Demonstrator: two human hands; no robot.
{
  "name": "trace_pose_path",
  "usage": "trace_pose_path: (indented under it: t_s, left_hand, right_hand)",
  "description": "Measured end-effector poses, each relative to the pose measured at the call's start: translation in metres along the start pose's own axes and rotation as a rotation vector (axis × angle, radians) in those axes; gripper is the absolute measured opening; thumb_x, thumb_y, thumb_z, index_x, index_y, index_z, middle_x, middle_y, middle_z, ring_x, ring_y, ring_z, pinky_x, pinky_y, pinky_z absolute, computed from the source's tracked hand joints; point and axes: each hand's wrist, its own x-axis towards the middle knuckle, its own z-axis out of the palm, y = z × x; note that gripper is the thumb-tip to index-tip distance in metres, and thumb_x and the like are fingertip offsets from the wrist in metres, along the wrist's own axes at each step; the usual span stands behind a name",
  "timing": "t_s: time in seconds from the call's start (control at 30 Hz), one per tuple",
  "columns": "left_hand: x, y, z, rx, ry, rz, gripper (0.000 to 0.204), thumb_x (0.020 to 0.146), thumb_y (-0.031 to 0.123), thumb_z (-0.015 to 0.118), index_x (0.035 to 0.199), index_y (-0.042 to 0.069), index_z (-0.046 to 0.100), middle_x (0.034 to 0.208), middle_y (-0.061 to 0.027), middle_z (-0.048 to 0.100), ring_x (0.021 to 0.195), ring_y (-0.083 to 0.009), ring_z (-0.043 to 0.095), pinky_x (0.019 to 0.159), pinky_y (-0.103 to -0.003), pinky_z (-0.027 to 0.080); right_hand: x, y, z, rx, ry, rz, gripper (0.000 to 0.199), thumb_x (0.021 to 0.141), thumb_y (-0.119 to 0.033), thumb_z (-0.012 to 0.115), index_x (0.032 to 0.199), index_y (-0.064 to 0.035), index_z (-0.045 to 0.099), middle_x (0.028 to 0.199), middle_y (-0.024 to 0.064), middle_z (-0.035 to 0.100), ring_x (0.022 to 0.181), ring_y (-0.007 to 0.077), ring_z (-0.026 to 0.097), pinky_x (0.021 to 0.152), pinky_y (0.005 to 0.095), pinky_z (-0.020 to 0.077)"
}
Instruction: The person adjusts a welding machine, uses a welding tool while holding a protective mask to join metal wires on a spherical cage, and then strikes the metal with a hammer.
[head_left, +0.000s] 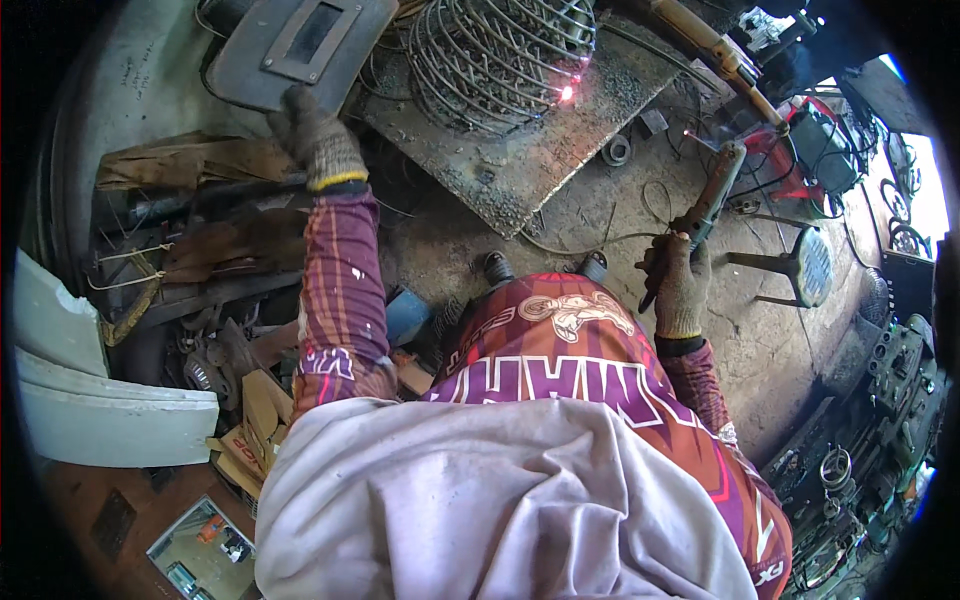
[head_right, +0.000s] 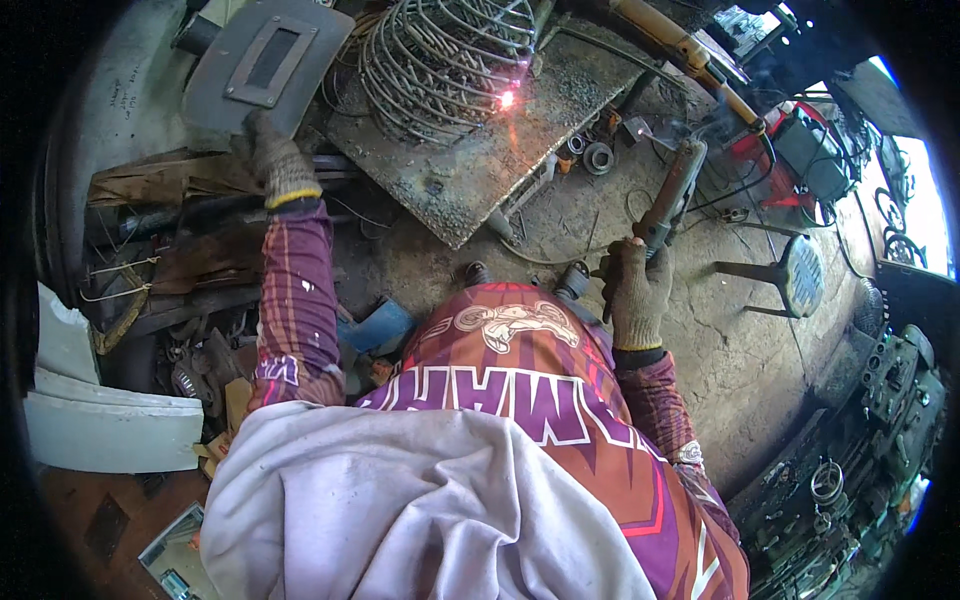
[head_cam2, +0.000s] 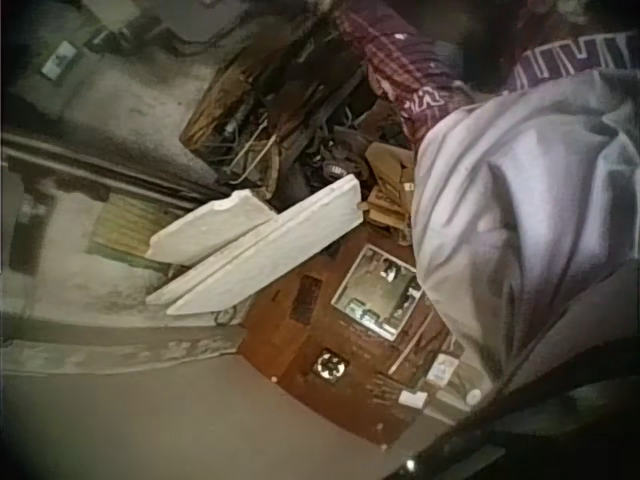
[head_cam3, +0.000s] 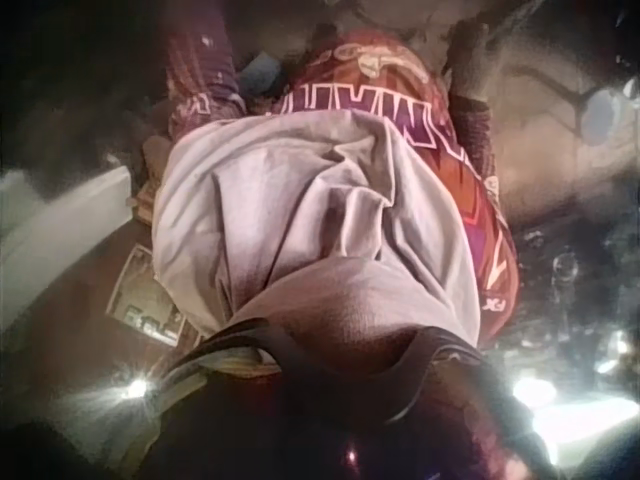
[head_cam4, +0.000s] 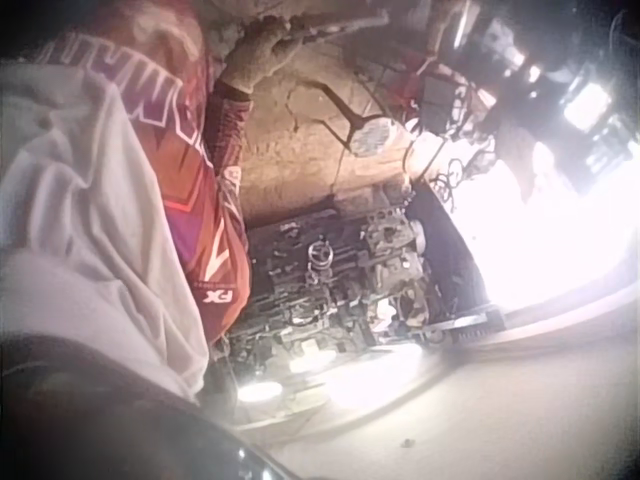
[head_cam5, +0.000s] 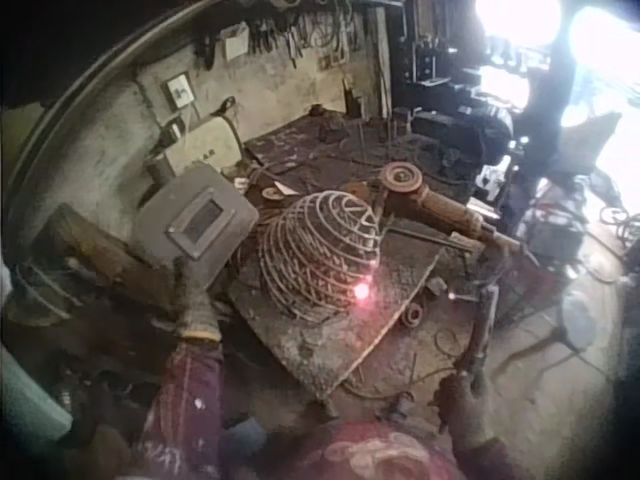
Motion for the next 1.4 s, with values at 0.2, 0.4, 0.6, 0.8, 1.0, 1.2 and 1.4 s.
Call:
trace_pose_path:
  t_s: [0.2, 0.4, 0.6, 0.8, 1.0, 1.2, 1.4]
  left_hand:
    - [-0.015, 0.072, 0.056, -0.235, 0.12, -0.54, 0.063, 0.089, 0.04, 0.066, 0.128, -0.008, 0.052, 0.124, -0.025, 0.061, 0.11, -0.0372, 0.061, 0.091, -0.045, 0.049]
    - [0.016, 0.002, 0.051, 0.35, -0.176, -0.681, 0.06, 0.089, 0.04, 0.066, 0.129, -0.004, 0.057, 0.132, -0.0191, 0.06, 0.112, -0.0296, 0.062, 0.094, -0.038, 0.048]
    - [0.0, 0.022, 0.039, 0.244, -0.168, -0.69, 0.067, 0.081, 0.042, 0.077, 0.124, -0.006, 0.059, 0.126, -0.0186, 0.063, 0.106, -0.0308, 0.065, 0.09, -0.04, 0.051]
    - [-0.05, 0.066, 0.018, 0.217, 0.037, -0.418, 0.058, 0.086, 0.03, 0.073, 0.128, -0.004, 0.052, 0.116, -0.02, 0.064, 0.097, -0.0276, 0.066, 0.078, -0.038, 0.056]
    - [-0.077, 0.102, 0.062, -0.566, -0.398, -0.803, 0.054, 0.091, 0.038, 0.064, 0.13, 0.002, 0.054, 0.122, -0.0126, 0.065, 0.108, -0.0274, 0.063, 0.096, -0.038, 0.05]
    - [-0.068, 0.1, 0.09, -0.791, -0.477, -0.931, 0.059, 0.098, 0.05, 0.054, 0.139, 0.008, 0.051, 0.133, -0.0092, 0.061, 0.117, -0.0266, 0.061, 0.1, -0.039, 0.05]
    - [-0.069, 0.117, 0.101, -0.872, -0.477, -0.902, 0.057, 0.098, 0.051, 0.05, 0.139, 0.011, 0.052, 0.141, -0.0082, 0.056, 0.123, -0.027, 0.056, 0.101, -0.041, 0.047]
  right_hand:
    - [-0.003, 0.001, -0.008, 0.007, 0.042, -0.001, 0.028, 0.1, -0.032, 0.059, 0.114, -0.008, 0.052, 0.085, 0.0049, 0.065, 0.06, 0.0086, 0.058, 0.045, 0.0218, 0.0423]
    - [-0.004, 0.002, -0.012, 0.003, 0.078, -0.005, 0.029, 0.1, -0.031, 0.059, 0.114, -0.0072, 0.053, 0.085, 0.0044, 0.065, 0.059, 0.0088, 0.058, 0.045, 0.0217, 0.0423]
    - [0.0, 0.006, -0.019, 0.078, 0.095, -0.036, 0.029, 0.1, -0.031, 0.059, 0.115, -0.0065, 0.054, 0.084, 0.0037, 0.064, 0.059, 0.0088, 0.059, 0.046, 0.0216, 0.0438]
    - [0.005, 0.005, -0.02, 0.019, 0.093, -0.01, 0.028, 0.099, -0.033, 0.06, 0.111, -0.0077, 0.054, 0.083, 0.003, 0.064, 0.059, 0.0081, 0.059, 0.045, 0.0211, 0.0422]
    - [0.015, 0.006, -0.021, 0.048, 0.061, 0.024, 0.03, 0.099, -0.034, 0.06, 0.111, -0.0074, 0.054, 0.084, 0.0038, 0.065, 0.059, 0.0084, 0.059, 0.044, 0.0212, 0.0414]
    - [0.019, 0.002, -0.019, 0.033, 0.047, 0.025, 0.034, 0.099, -0.037, 0.06, 0.112, -0.0065, 0.054, 0.085, 0.0041, 0.065, 0.061, 0.0097, 0.062, 0.046, 0.0218, 0.0428]
    - [0.023, 0.009, -0.033, -0.008, 0.049, 0.039, 0.034, 0.099, -0.037, 0.059, 0.112, -0.0061, 0.054, 0.085, 0.0041, 0.065, 0.061, 0.0104, 0.064, 0.046, 0.0222, 0.043]
